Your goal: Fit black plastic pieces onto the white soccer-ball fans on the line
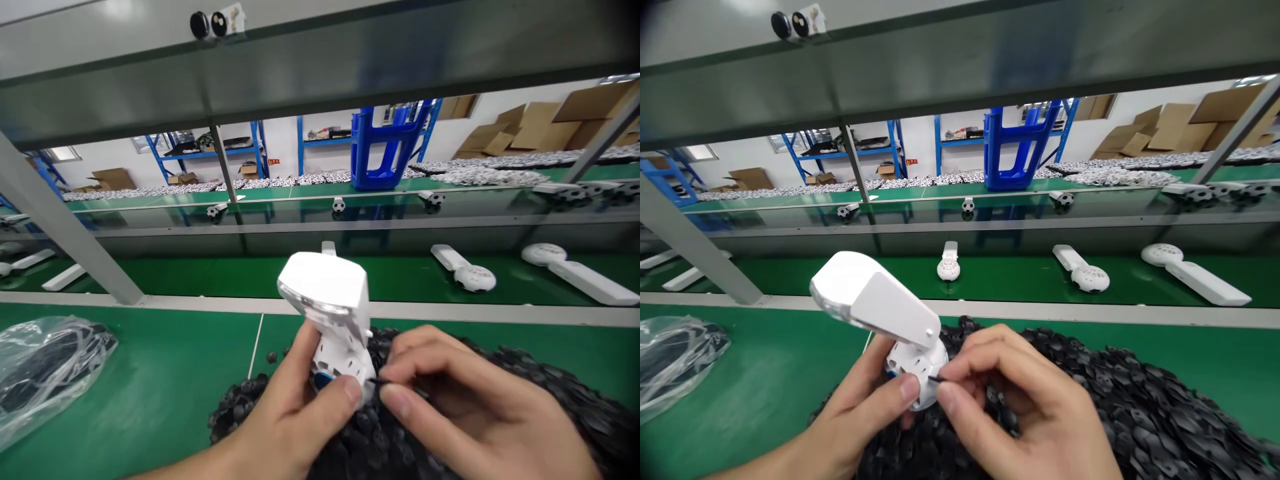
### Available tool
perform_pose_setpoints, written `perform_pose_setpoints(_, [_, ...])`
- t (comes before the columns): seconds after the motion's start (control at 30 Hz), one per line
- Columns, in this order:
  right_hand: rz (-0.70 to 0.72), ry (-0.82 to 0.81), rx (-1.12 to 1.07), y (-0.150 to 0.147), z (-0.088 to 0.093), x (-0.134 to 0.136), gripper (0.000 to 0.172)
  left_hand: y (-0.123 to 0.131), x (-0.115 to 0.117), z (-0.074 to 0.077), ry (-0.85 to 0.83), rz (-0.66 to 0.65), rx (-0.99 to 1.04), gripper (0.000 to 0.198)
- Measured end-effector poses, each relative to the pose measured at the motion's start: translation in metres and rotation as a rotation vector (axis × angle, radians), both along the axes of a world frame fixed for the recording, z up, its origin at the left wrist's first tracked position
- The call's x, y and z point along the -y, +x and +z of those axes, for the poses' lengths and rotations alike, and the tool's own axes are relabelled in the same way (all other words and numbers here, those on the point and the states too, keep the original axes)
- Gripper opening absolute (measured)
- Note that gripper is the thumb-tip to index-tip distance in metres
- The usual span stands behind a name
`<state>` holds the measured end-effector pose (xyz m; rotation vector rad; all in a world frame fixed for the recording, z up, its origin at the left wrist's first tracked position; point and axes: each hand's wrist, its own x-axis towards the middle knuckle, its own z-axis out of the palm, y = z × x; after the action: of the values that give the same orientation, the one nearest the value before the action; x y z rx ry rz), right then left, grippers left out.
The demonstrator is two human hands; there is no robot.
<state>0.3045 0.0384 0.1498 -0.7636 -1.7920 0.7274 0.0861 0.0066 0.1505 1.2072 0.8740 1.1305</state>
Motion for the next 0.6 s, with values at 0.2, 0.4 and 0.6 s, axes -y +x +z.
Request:
perform_pose_setpoints(0.2, [0.225, -0.599, -0.251, -0.005, -0.023, -0.016, 0.03, 0.007, 0.0, -0.004, 0.128, 0.025, -0.111, 0.047])
perform_pose_setpoints(0.4, [0.25, -0.66, -0.281, -0.007, -0.034, -0.017, 0.035, 0.008, -0.003, -0.007, 0.078, 0.004, -0.08, 0.039])
perform_pose_setpoints(0.6, [0.44, -0.753, -0.339, -0.017, -0.017, -0.006, 0.065, 0.01, -0.001, -0.01, 0.001, -0.056, -0.011, 0.052])
